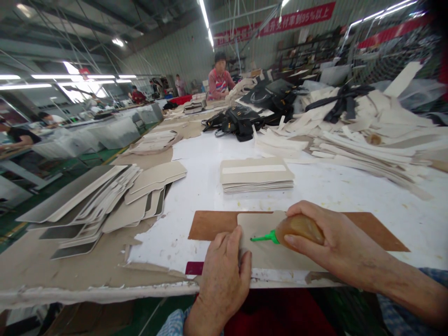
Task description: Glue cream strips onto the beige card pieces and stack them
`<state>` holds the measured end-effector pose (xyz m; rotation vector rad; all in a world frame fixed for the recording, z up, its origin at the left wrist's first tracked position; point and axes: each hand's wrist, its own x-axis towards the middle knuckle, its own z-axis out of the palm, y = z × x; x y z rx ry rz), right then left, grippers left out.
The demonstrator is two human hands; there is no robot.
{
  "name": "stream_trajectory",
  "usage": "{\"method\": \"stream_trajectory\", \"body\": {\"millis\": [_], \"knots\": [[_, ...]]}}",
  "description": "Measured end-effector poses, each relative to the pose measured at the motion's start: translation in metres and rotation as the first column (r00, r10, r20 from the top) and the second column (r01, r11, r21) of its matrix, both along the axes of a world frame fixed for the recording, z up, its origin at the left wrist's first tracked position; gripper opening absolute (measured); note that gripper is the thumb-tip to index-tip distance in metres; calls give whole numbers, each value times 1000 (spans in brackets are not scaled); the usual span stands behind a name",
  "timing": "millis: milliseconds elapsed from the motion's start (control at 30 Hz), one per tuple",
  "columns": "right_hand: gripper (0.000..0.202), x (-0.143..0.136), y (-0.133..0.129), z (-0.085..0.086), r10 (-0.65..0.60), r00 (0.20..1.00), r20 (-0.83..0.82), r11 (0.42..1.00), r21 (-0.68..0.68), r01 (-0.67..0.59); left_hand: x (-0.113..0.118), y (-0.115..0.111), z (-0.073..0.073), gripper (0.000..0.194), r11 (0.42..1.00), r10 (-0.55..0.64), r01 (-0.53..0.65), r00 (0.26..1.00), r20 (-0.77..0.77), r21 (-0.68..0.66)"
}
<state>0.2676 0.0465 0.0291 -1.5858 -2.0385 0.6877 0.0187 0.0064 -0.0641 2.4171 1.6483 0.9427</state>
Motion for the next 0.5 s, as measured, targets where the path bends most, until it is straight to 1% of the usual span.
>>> {"method": "stream_trajectory", "body": {"millis": [133,267,333,367,400,433,467,500], "knots": [[31,6,-3,-2,-15,1000,-11,1000,23,15,0,0,0,53,1000,-1,1,1000,-12,6],[32,19,-6,-13,-59,996,-64,994,87,64,0,1,1,53,1000,3,-2,1000,-20,16],[34,28,-7,-21,-80,990,-117,995,49,86,0,1,2,52,999,1,-1,1000,-27,33],[38,33,-7,-25,-117,981,-152,993,12,120,0,0,2,52,999,2,-1,1000,-30,40],[44,39,-7,-29,-182,962,-202,983,-26,181,0,0,2,52,999,3,-2,999,-32,43],[51,45,-7,-34,-266,924,-275,964,-65,258,0,0,1,52,999,4,-3,999,-32,41],[56,52,-6,-38,-347,863,-367,938,-122,325,0,-1,1,52,999,6,-5,999,-33,35],[58,60,-6,-43,-425,776,-467,905,-193,379,0,-1,1,52,1000,9,-8,999,-36,29]]}}
